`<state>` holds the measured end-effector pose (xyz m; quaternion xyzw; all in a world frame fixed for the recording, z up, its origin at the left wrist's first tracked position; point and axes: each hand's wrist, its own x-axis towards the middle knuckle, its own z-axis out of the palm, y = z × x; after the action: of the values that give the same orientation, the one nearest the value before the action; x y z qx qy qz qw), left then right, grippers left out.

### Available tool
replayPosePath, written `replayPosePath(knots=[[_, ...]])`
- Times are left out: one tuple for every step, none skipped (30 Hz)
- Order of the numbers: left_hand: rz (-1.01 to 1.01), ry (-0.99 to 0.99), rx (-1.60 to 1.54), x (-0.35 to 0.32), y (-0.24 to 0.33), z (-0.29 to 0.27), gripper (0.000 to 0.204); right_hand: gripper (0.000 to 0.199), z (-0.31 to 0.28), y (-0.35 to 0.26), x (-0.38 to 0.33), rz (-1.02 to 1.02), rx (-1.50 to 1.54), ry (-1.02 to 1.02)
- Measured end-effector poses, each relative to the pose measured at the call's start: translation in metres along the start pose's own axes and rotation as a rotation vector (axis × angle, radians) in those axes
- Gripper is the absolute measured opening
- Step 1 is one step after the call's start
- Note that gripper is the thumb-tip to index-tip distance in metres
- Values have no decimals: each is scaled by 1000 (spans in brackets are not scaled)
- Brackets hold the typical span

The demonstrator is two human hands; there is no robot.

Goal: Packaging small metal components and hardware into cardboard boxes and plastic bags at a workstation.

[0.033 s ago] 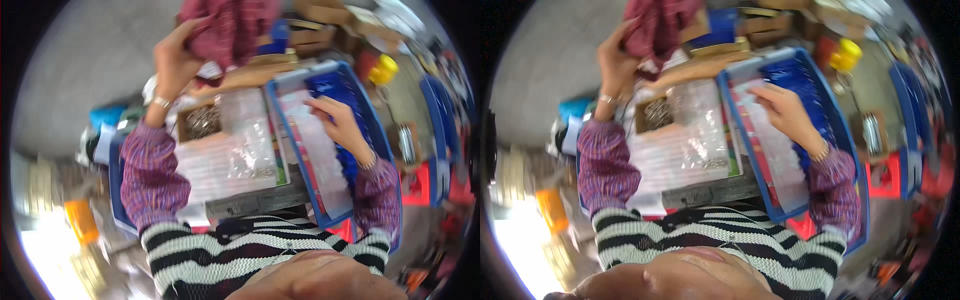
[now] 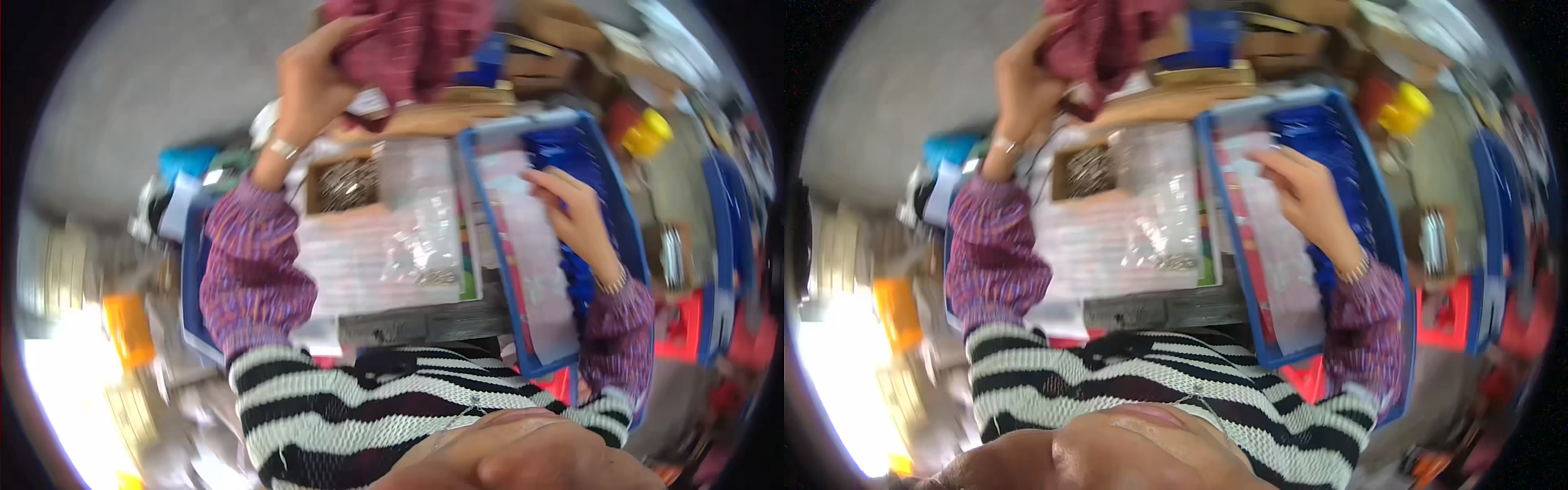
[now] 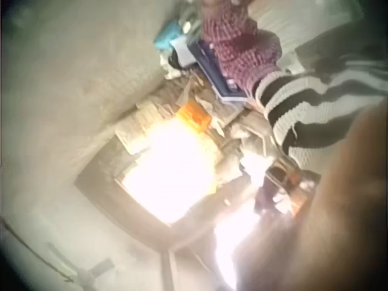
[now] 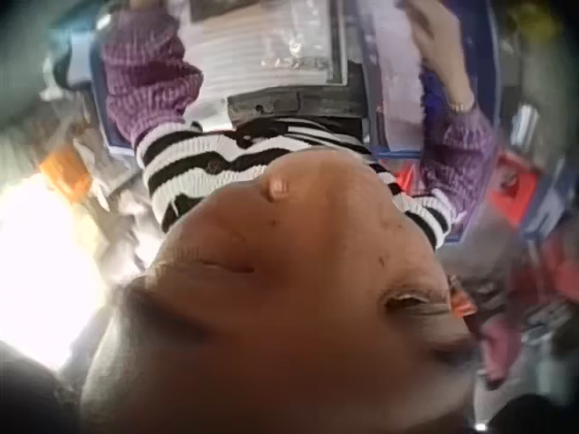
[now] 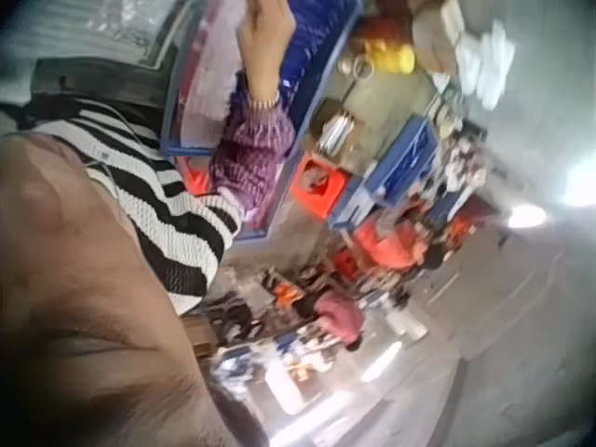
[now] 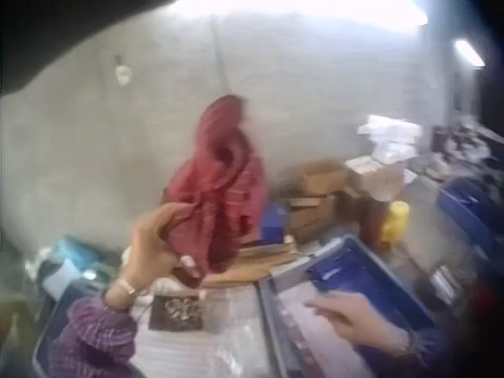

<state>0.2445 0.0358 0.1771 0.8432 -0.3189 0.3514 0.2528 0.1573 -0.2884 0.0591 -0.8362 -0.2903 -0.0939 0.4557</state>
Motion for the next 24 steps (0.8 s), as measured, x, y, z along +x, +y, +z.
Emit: replayPosePath(knots=[[-53,-26,-84,-3,-1,-6,52,30,-5,-9,-5,50,-41,-16],[-202,-64,183,-22,-20,-22,52,28,-5,-11,-9,38,-42,-27],[452,243,-189,-7,-21,-16,37,28,-4,-16,-10,29,-62,-30],[423,232,-144,-15,-18,-34,37,27,-6,-19,-14,79,-64,-47],[148,108,-110,-26,-7,-52,45,27,-8,-21,-16,79,-62,-56],[-123,-9,-86,-34,1,-66,53,26,-8,-20,-18,89,-58,-65],[125,75,-63,-38,5,-79,50,29,-5,-18,-18,68,-42,-77],[189,151,-180,-55,-17,-93,48,32,-2,-15,-16,30,-22,-93],[196,186,-250,-70,-38,-104,47,32,2,-13,-15,14,-14,-106],[203,218,-326,-81,-49,-117,46,32,4,-12,-15,9,-5,-120],[199,218,-322,-87,-43,-131,46,32,7,-11,-15,13,-1,-128],[-112,182,-97,-94,-29,-145,45,32,9,-13,-17,11,1,-131],[-421,142,130,-100,-24,-156,45,31,11,-15,-17,41,-11,-145],[-426,148,133,-107,-27,-166,45,31,13,-19,-17,66,-25,-162],[-398,150,238,-114,-31,-175,44,30,17,-20,-16,54,-7,-165],[-370,152,342,-122,-36,-182,43,30,21,-23,-12,51,-11,-172],[-374,157,338,-130,-42,-187,43,30,25,-28,-8,46,-15,-185],[-348,151,392,-138,-48,-191,46,30,30,-34,-4,41,-21,-198],[-321,147,445,-146,-55,-195,48,30,35,-39,1,43,-29,-202],[-294,141,492,-153,-62,-197,51,31,42,-44,7,7,-21,-219],[-297,146,481,-160,-68,-198,51,32,49,-50,13,-28,-14,-237],[-303,149,480,-168,-73,-199,50,32,56,-59,21,-22,-26,-239],[-309,151,478,-174,-78,-199,49,32,64,-70,30,-18,-22,-296],[-312,157,468,-179,-80,-200,49,32,72,-78,38,-18,-17,-356]])
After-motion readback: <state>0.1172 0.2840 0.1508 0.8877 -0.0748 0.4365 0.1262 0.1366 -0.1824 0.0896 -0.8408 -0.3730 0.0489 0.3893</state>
